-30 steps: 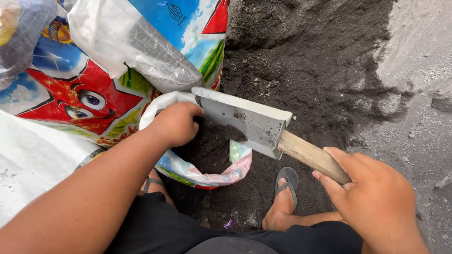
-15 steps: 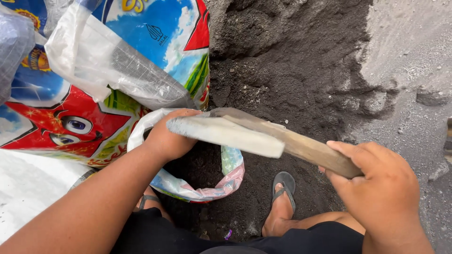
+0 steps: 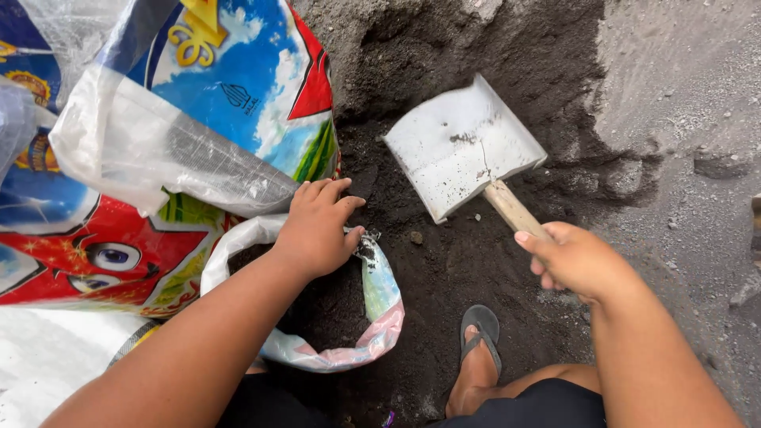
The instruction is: Filling a small plastic bag with sand from a pile using a hand shovel and hands.
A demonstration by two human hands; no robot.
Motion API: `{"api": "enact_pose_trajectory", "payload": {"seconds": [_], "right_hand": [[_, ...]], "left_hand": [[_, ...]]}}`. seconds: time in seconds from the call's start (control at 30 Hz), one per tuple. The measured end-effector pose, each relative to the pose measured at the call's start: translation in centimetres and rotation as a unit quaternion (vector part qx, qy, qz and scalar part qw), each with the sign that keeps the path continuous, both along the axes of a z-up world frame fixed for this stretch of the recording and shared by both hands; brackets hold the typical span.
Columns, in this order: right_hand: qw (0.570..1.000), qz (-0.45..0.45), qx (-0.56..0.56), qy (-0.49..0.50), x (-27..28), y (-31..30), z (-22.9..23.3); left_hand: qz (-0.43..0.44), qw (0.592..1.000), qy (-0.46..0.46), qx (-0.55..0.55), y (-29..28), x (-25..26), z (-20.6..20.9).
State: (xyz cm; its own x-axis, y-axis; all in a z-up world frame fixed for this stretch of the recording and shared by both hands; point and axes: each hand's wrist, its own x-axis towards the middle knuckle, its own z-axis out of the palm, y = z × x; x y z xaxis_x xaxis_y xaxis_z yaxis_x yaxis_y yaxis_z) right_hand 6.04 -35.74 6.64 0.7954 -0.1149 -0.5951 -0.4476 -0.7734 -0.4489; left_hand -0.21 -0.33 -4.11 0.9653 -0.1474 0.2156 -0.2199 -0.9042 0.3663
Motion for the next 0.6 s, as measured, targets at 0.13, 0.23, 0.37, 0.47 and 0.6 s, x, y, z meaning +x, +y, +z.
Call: {"api": "enact_pose_trajectory", "payload": {"seconds": [0.13,0.23,0.37,0.47,0.6], "right_hand": [[0.999,0.002,0.036,-0.034,1.8,0.9,-4.0],[0.997,-0.011,0.069,-0.009,3.4,2.3,-4.8],[0.998,-0.021,0.06,0.006,6.3,3.1,-7.8],[0.998,-0.036,0.058,0.008,8.7,3.7,-10.6],[0.996,-0.055,0.07,0.013,10.5,6.4,-10.9]], "left_hand": [[0.025,0.986,0.123,0.113,0.0,2.1,4.5],[0.046,0.972,0.062,0.222,1.7,4.2,3.8],[0.101,0.952,0.039,0.286,4.2,6.0,2.7],[0.086,0.949,0.081,0.293,4.3,7.0,3.3],[0.05,0.935,0.14,0.322,4.0,8.7,4.3]]}}
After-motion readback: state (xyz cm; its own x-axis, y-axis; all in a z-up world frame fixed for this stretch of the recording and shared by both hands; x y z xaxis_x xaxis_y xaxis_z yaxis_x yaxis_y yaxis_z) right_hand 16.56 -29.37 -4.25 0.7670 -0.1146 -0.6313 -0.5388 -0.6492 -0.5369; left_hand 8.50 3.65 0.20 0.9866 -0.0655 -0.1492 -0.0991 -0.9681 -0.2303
